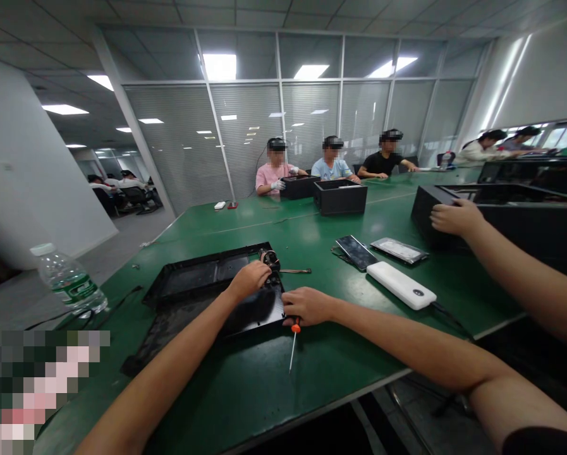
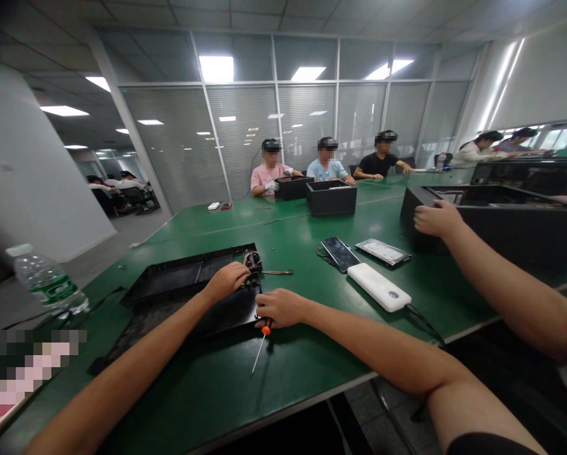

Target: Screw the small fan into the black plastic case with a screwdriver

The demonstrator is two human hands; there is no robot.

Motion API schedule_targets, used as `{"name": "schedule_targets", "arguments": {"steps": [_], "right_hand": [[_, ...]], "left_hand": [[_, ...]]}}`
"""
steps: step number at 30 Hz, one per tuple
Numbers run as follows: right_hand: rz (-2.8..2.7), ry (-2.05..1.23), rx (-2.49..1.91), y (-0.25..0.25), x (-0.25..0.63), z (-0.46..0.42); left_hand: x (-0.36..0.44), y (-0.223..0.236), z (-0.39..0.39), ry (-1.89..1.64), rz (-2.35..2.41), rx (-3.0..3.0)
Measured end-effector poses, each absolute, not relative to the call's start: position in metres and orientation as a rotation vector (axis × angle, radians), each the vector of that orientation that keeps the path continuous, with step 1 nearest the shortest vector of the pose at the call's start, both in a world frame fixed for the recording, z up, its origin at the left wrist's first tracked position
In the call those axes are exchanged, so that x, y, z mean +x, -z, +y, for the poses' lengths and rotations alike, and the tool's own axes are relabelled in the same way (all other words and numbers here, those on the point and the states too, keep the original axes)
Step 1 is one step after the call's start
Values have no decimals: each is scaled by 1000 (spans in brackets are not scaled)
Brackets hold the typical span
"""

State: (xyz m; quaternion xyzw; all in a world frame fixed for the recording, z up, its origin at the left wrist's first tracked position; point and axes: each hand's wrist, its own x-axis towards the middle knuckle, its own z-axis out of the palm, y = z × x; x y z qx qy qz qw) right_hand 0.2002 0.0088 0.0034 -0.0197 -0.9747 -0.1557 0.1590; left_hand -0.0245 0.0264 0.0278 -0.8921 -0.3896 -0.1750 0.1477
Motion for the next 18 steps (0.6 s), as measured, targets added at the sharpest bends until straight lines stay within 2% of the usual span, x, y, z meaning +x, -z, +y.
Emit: {"name": "schedule_targets", "arguments": {"steps": [5,18], "right_hand": [[-2790,455,-50,-3,199,9],[-2765,454,-32,2,199,14]], "left_hand": [[-21,-16,31,403,-1127,-2638],[-19,-7,35,536,-1080,-2647]]}}
